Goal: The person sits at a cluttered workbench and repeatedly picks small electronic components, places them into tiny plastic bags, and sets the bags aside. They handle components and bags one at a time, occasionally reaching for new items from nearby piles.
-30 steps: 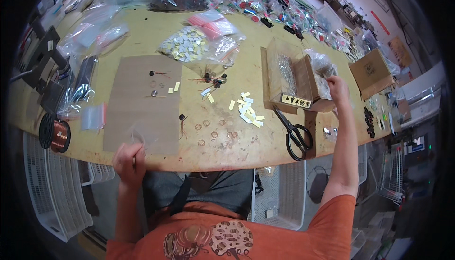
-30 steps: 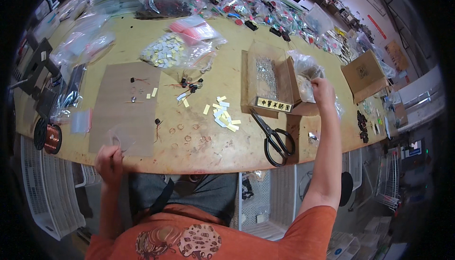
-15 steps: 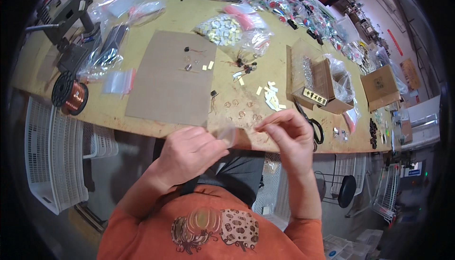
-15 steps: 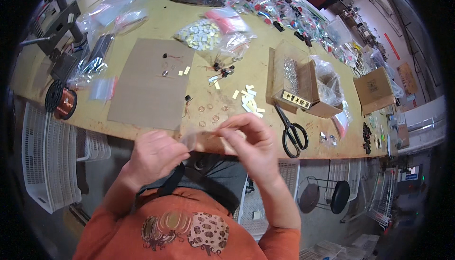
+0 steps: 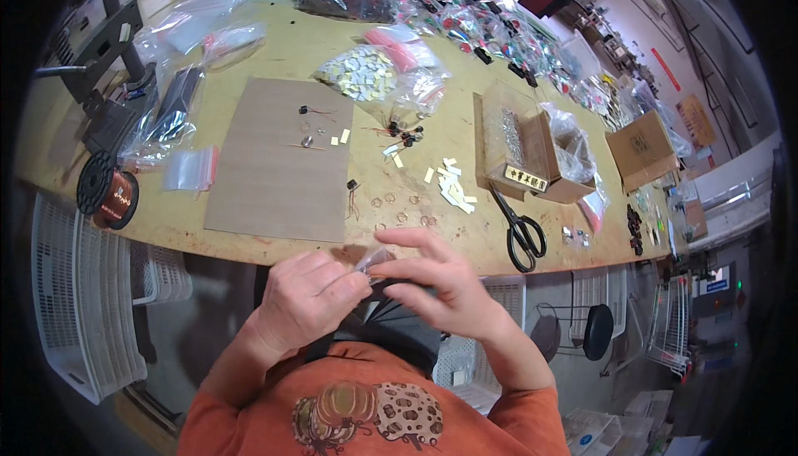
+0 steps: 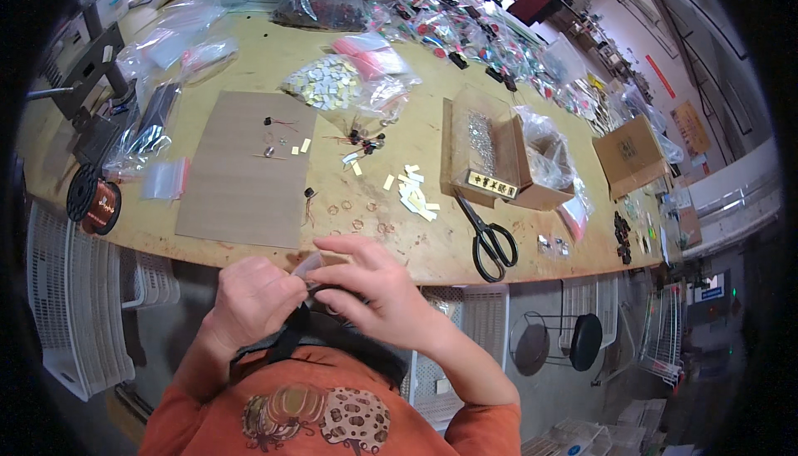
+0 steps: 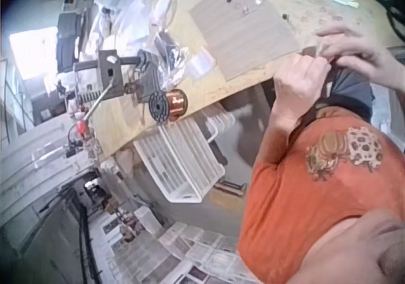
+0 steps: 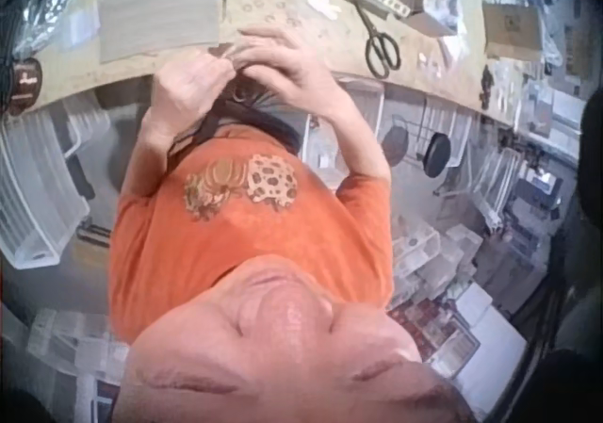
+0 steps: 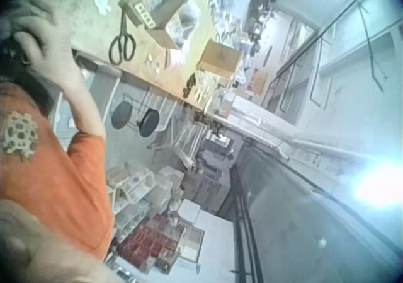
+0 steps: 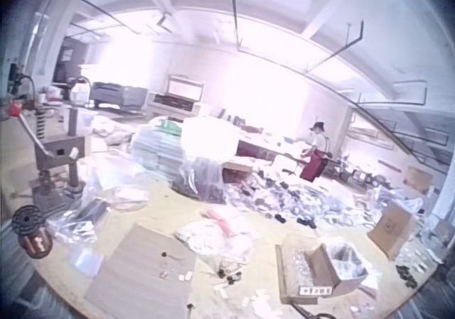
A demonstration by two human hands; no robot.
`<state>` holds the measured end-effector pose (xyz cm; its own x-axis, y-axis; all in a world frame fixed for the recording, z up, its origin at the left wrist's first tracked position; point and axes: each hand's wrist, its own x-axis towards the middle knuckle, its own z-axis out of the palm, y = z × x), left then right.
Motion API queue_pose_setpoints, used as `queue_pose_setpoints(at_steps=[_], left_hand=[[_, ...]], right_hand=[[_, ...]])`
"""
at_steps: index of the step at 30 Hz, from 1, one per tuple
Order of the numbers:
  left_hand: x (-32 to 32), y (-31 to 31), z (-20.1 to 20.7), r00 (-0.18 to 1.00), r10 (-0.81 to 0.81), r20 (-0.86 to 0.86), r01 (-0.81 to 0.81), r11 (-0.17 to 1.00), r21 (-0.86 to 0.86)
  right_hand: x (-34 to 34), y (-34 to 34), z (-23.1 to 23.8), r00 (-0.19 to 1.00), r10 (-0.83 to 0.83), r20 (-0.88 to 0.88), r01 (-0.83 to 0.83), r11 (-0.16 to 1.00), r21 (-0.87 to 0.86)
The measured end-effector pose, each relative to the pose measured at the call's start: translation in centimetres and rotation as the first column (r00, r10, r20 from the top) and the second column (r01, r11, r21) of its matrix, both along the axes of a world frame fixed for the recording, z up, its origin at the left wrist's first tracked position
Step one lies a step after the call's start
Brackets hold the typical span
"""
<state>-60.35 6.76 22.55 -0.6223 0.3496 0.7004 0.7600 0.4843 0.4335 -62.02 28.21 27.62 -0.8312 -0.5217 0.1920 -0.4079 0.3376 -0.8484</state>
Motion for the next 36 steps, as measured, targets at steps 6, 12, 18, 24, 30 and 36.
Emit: queue_pose_setpoints(at_steps=[6, 12, 18, 24, 30, 36], left_hand=[[-1.3, -3.8, -0.5, 0.952, 0.3, -0.066, -0.296, 0.953, 0.066], [-3.2, -5.5, -5.0, 0.915, 0.403, -0.015, -0.399, 0.909, 0.117], [-3.6, -5.6, -6.0, 0.911, 0.394, -0.123, -0.393, 0.919, 0.034], [-3.4, -6.3, -6.9, 0.916, 0.372, -0.152, -0.365, 0.928, 0.074], [-3.3, -6.6, -7.0, 0.922, 0.366, -0.13, -0.354, 0.93, 0.101], [-3.4, -6.5, -7.0, 0.924, 0.361, -0.127, -0.347, 0.93, 0.12]], right_hand=[[-9.4, 3.9, -2.2, 0.908, -0.358, -0.216, 0.361, 0.932, -0.031], [-20.9, 5.1, -6.0, 0.877, -0.268, -0.4, 0.351, 0.924, 0.151], [-28.3, 4.0, -9.1, 0.98, 0.022, -0.199, 0.037, 0.958, 0.285], [-32.1, 0.9, -9.9, 0.968, -0.139, -0.208, 0.182, 0.962, 0.205], [-32.3, -2.7, -10.1, 0.88, -0.249, -0.404, 0.345, 0.921, 0.184], [-34.1, -2.0, -11.6, 0.933, -0.232, -0.276, 0.294, 0.932, 0.212]])
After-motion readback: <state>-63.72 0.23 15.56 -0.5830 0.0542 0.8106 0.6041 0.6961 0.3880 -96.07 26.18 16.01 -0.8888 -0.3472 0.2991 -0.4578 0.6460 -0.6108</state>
